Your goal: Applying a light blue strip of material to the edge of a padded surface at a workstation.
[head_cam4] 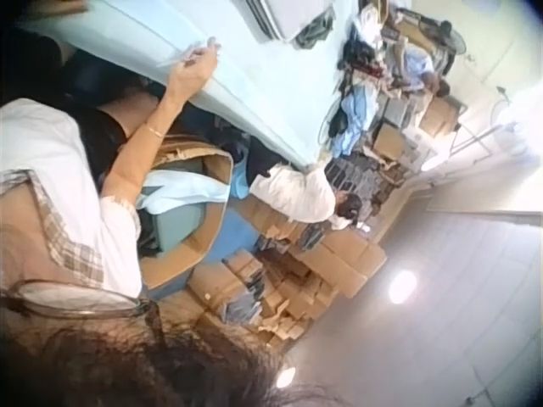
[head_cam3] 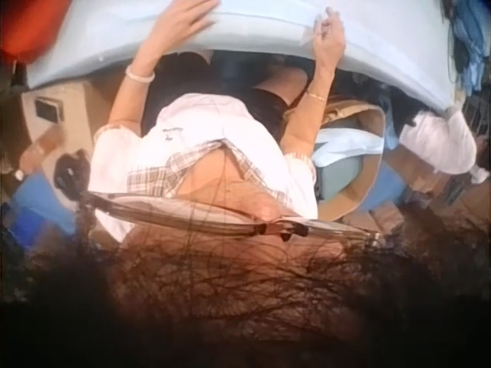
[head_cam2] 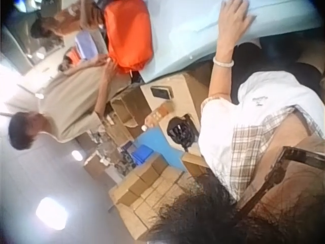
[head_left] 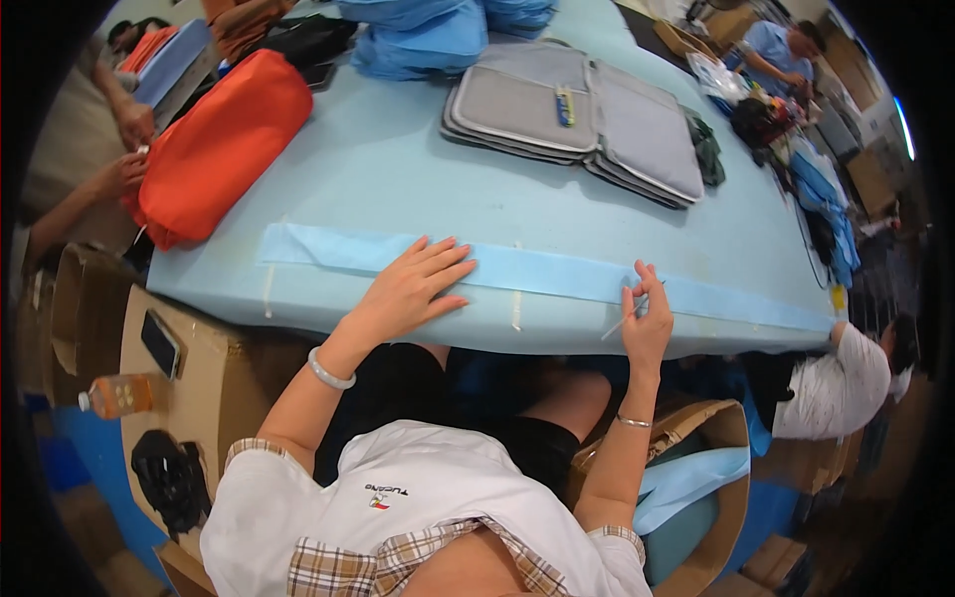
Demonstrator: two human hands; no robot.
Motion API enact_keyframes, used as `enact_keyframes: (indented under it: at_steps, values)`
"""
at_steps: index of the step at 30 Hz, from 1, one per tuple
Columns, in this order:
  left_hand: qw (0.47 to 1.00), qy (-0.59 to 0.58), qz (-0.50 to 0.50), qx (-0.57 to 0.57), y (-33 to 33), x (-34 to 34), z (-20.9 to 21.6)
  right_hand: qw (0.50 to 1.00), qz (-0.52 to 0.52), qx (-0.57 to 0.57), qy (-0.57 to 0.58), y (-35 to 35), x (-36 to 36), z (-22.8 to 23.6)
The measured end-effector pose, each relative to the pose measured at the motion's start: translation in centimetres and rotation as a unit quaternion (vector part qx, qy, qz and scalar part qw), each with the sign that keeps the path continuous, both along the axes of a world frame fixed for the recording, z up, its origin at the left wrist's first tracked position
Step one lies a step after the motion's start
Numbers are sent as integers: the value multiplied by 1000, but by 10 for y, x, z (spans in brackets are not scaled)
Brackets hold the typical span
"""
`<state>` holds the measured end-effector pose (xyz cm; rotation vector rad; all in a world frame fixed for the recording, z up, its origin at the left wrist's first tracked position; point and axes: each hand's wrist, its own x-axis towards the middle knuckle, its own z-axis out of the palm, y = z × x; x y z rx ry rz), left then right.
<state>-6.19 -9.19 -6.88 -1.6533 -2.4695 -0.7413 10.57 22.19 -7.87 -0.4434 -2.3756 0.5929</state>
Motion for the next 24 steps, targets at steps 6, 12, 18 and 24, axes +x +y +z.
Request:
enact_keyframes:
  at_steps: [6, 12, 18, 24]
  values:
    - [999, 26, -15, 33, 6, -2, -32, 989, 141, -45, -28, -48, -17, 12]
    - [999, 15, -16, 24, 1, 2, -26, 985, 158, 9, -68, -53, -20, -2]
    - [999, 6, 37, -18, -26, -3, -24, 985, 159, 14, -64, -53, -22, 0]
    - [986, 21, 154, -55, -76, -13, -19, 985, 161, 20, -50, -50, -22, -3]
